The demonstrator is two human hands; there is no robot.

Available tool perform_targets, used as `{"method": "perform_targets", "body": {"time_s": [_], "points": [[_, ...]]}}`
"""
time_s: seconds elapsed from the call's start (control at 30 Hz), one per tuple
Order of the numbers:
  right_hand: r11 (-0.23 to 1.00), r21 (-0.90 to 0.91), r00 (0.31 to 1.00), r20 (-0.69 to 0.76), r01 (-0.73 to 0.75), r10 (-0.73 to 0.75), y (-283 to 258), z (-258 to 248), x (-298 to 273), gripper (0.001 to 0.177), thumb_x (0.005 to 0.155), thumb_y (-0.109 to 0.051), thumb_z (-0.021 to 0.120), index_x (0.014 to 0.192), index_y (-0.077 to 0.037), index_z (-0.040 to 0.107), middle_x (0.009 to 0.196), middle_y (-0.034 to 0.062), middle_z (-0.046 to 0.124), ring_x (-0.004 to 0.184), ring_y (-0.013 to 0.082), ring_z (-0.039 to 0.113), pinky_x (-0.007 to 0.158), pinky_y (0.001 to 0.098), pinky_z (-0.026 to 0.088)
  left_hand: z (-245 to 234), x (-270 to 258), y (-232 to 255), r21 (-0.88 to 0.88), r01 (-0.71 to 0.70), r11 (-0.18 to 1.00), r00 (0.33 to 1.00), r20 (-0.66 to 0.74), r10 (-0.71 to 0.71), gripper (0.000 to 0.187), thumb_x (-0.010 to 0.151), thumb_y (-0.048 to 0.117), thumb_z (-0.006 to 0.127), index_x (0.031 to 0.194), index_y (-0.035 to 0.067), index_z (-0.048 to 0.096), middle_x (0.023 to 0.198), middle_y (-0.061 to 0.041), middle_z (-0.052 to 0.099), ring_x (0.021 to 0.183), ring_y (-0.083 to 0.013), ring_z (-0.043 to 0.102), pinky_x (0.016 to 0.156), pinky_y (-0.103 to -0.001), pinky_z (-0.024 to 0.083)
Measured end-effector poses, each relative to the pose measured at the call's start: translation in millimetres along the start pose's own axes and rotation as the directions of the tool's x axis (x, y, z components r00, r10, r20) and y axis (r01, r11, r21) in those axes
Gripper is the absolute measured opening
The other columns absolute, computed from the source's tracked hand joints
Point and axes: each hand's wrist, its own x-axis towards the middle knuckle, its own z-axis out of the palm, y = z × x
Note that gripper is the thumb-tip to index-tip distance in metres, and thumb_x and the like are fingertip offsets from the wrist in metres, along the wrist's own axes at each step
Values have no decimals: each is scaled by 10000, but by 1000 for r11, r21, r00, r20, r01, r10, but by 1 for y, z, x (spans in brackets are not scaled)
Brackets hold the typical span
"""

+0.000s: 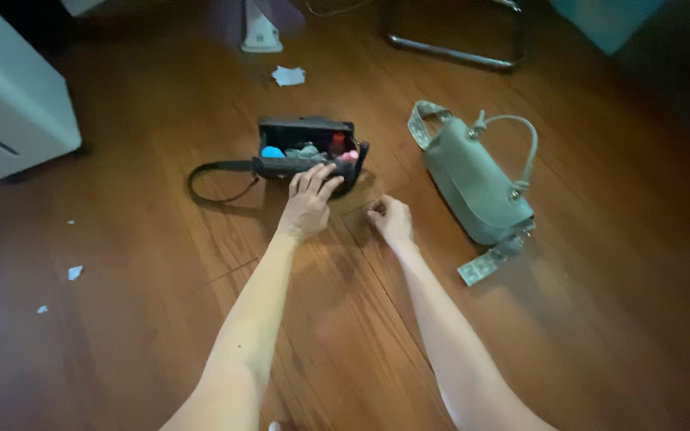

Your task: The person sits on the floor and packs a black handbag with small items including coins, a blue container, and a pink bottle. They then pick up a light green handbag, hang it on a cabinet hook, and return to the black bag to add more items before closing it.

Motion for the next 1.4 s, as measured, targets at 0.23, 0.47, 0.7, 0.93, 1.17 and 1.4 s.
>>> {"method": "perform_targets", "body": {"time_s": [0.23,0.47,0.7,0.93,1.17,1.4], "points": [[908,135,891,-298,396,-344,-81,-34,28,102,857,-111,787,940,-65,749,899,104,684,761,198,719,692,320,585,-10,11,-19,142,257,956,966,-67,-249,799,698,67,751,1449,85,479,1479,-124,448,1446,-312,352,1183,-544,246],[901,46,874,-271,431,-404,-157,-24,55,77,845,-151,790,908,-110,772,870,60,698,756,226,716,684,359,565,-4,16,-19,100,317,943,947,-95,-308,778,671,81,805,1388,113,505,1401,-81,500,1406,-282,398,1170,-530,274],[864,-186,827,-251,468,-503,-148,9,89,61,844,-157,748,890,-132,779,890,81,731,810,303,719,714,420,571,-11,9,-23,124,283,951,959,-28,-282,856,609,42,800,1405,111,492,1405,-104,480,1388,-292,389,1145,-532,262],[895,-177,880,-183,409,-438,-142,34,118,123,859,-131,731,965,-117,789,927,157,741,876,361,711,783,453,575,-7,7,-27,209,237,949,969,-116,-217,826,713,19,800,1461,171,484,1430,-49,481,1433,-248,394,1179,-491,278],[908,-91,892,-169,410,-420,-144,15,101,320,856,-221,767,1152,-103,749,1186,116,733,1135,299,681,976,387,557,-5,11,-28,134,280,951,960,-43,-277,872,647,85,837,1435,159,470,1420,-64,471,1422,-274,393,1166,-526,281],[824,-308,874,271,476,-403,-136,-17,110,1348,446,-546,1033,1528,-112,357,1543,337,302,1414,568,255,1079,671,206,-25,45,-72,188,259,948,961,46,-271,1068,564,321,969,1467,134,430,1579,-159,319,1464,-382,290,1171,-570,268]]}}
